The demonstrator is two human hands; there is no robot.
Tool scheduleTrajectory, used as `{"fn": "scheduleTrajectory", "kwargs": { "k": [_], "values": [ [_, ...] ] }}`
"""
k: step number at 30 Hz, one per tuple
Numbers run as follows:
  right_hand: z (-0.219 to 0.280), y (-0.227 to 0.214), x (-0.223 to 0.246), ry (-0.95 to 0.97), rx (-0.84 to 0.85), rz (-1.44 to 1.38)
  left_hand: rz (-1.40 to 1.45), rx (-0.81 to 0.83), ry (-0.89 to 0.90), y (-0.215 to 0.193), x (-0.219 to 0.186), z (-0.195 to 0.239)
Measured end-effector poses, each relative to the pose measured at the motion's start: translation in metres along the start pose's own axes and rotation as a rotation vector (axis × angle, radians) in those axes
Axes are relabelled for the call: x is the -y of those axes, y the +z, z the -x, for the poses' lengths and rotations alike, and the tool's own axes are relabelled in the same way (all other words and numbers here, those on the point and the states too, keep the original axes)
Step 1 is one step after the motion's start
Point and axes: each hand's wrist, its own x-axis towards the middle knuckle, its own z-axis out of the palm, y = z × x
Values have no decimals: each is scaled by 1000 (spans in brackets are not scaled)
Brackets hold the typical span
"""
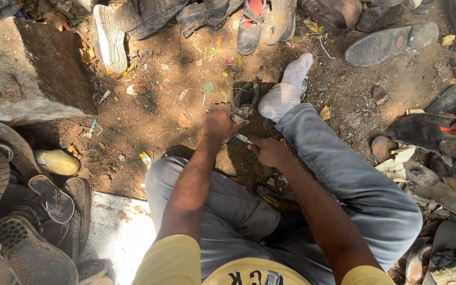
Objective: The person sits on the ground and uses a knife to scrape and separate the sole from the upper of a worn shoe. They repeatedly pry and cut along the seam, flip the shoe to access different sides, and continue the separation process.
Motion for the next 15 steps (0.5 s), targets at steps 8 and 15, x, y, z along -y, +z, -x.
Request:
{"fn": "scheduleTrajectory", "kwargs": {
  "k": [8,15],
  "values": [
    [42,25,-25,-27,-45,-113,48,-60,51,11,9,-4],
    [30,38,-9,-43,-187,33,-36,-78,59,22,14,-1]
  ]
}}
